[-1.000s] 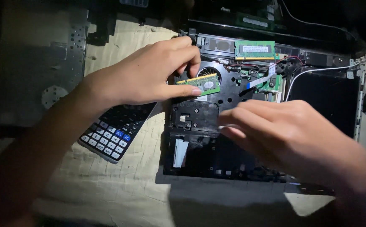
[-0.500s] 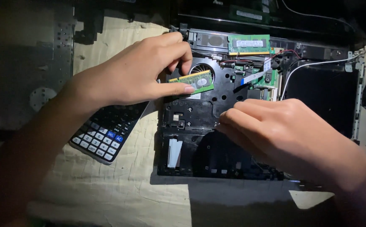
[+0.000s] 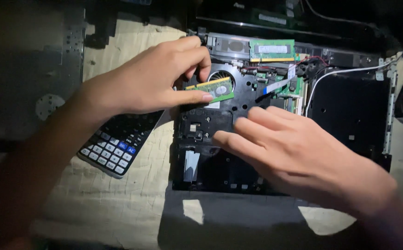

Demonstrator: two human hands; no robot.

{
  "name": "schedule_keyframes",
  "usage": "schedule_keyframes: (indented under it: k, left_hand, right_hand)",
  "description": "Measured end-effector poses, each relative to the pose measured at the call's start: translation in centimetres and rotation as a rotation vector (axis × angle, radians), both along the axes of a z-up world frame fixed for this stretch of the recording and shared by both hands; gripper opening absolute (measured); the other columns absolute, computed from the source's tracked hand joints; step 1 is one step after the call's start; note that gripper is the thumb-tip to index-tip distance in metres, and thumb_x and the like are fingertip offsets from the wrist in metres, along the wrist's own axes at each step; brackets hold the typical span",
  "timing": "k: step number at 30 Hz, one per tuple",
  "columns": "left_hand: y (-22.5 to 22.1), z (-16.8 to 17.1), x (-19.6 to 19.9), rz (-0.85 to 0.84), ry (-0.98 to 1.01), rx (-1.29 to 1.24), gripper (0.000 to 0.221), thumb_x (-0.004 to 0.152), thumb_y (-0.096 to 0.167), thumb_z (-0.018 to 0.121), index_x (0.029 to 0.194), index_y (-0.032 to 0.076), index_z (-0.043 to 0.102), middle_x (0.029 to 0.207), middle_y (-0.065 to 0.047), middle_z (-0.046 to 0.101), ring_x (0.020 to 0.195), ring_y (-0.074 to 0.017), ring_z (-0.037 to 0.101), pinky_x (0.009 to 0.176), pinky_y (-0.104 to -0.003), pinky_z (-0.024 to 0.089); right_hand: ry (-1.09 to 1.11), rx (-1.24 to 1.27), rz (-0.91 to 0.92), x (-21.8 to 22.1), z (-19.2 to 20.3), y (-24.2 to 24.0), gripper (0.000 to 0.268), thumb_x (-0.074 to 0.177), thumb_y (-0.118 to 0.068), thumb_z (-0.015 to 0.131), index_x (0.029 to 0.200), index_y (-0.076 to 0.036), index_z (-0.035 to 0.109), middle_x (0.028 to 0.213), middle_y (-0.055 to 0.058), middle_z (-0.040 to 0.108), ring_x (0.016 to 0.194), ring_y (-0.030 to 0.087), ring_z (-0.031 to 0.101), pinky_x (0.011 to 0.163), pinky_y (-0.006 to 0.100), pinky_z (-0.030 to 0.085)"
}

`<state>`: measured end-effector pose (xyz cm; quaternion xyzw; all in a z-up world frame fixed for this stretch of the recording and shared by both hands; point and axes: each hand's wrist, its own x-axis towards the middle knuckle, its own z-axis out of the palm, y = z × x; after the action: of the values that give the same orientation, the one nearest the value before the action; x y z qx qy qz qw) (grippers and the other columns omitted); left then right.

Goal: Reinstalling RAM modules into a laptop motherboard using hands and a marker as a tool.

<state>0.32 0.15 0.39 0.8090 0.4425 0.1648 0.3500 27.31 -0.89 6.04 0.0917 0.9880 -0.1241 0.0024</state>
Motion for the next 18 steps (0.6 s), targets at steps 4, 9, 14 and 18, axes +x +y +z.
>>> schedule_keyframes:
  k: [4,9,14,18]
  left_hand:
    - [0.2,-0.1,-0.1,-0.013,-0.028,0.039,0.025,0.095,0.028,0.079,0.097,0.014,0.058,0.096,-0.002,0.053,0.081,-0.0159,0.053,0.072,-0.032,0.044]
    - [0.1,-0.1,-0.1,-0.005,0.005,0.005,0.025,0.096,0.030,0.079,0.098,0.015,0.059,0.096,-0.002,0.053,0.081,-0.0156,0.051,0.070,-0.032,0.043]
    - [0.1,-0.3,-0.1,-0.007,0.008,0.004,0.025,0.095,0.032,0.079,0.099,0.016,0.060,0.097,-0.001,0.054,0.081,-0.0155,0.052,0.069,-0.032,0.044]
    - [0.1,-0.2,-0.1,-0.002,-0.001,-0.014,0.025,0.096,0.029,0.079,0.098,0.016,0.058,0.098,-0.001,0.053,0.081,-0.0152,0.052,0.070,-0.031,0.045]
  right_hand:
    - [-0.018,-0.068,0.026,0.3,0.4,0.1,0.030,0.104,-0.006,0.042,0.130,-0.004,0.056,0.092,0.007,0.053,0.072,0.026,0.046,0.066,0.041,0.043]
    - [0.002,0.047,-0.170,0.3,0.0,-0.3,0.013,0.106,-0.023,0.059,0.110,-0.011,0.057,0.059,-0.001,0.054,0.045,0.020,0.050,0.041,0.039,0.040]
    - [-0.045,-0.141,-0.162,0.2,0.6,-0.5,0.024,0.103,-0.015,0.050,0.124,-0.005,0.054,0.085,0.007,0.058,0.068,0.026,0.056,0.057,0.041,0.048]
    - [-0.031,0.026,-0.223,0.6,-0.2,-0.4,0.014,0.105,-0.023,0.061,0.104,-0.012,0.053,0.062,-0.001,0.052,0.051,0.020,0.052,0.043,0.038,0.043]
